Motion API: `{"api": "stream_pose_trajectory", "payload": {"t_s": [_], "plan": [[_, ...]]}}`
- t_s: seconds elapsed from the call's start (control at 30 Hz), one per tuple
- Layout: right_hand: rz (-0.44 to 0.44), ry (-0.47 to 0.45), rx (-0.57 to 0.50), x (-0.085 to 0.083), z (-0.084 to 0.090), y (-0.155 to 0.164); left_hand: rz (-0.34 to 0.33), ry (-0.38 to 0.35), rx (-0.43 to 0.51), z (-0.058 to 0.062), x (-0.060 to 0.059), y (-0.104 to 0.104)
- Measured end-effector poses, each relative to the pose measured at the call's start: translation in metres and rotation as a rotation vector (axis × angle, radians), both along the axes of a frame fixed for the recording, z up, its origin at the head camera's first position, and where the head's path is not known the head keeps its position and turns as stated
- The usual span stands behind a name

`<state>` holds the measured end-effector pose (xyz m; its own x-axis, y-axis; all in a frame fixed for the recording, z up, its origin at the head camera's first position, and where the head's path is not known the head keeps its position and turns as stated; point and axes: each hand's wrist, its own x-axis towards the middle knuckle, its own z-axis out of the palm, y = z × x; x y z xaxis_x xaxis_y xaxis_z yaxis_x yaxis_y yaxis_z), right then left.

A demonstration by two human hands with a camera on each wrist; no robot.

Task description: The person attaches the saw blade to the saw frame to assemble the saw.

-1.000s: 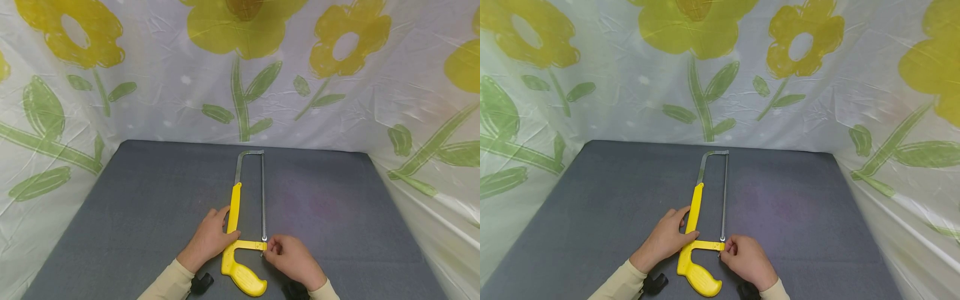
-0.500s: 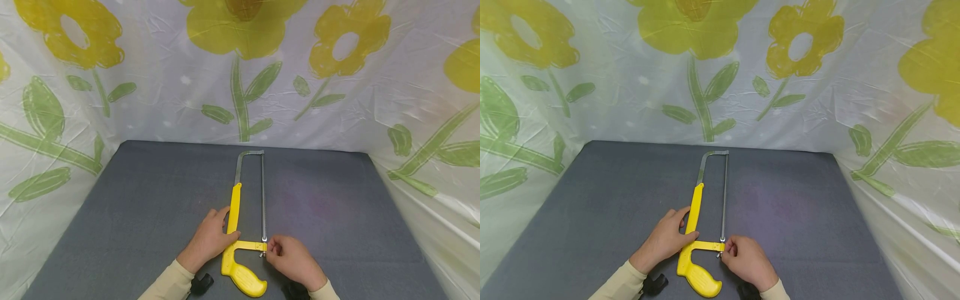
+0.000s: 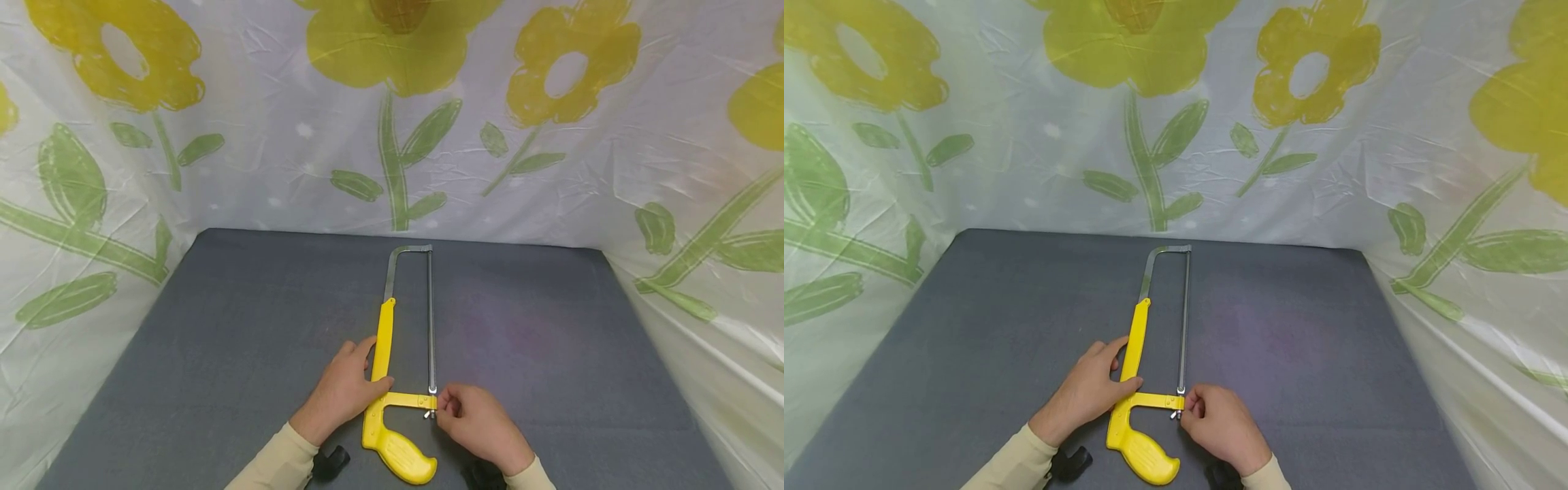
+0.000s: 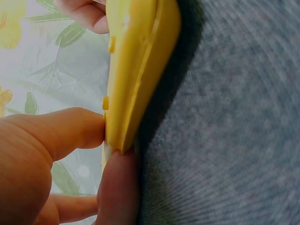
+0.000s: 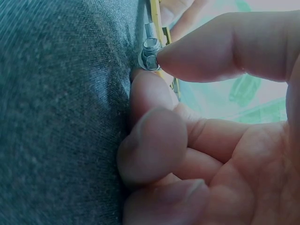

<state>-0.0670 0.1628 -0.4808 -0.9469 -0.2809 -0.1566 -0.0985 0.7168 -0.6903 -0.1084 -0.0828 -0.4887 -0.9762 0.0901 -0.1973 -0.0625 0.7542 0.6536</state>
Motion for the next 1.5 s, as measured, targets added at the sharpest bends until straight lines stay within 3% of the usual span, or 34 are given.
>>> {"api": "stream_pose_trajectory", "payload": {"t_s": [0.97, 1.27, 1.5], "plan": [[-0.005, 0.022, 0.022, -0.0005, -0.0019, 0.0012, -0.001, 0.001, -0.004, -0.0021, -0.0002, -0.0001], [0.002, -0.092, 0.025, -0.0004, 0.0015, 0.0007, 0.002, -0.008, -0.009, -0.0022, -0.001, 0.0006], [-0.038, -0.089, 0.068, 0.0001, 0.0023, -0.0041, -0.016, 0.015, -0.003, -0.0033, -0.0015, -0.0012]]}}
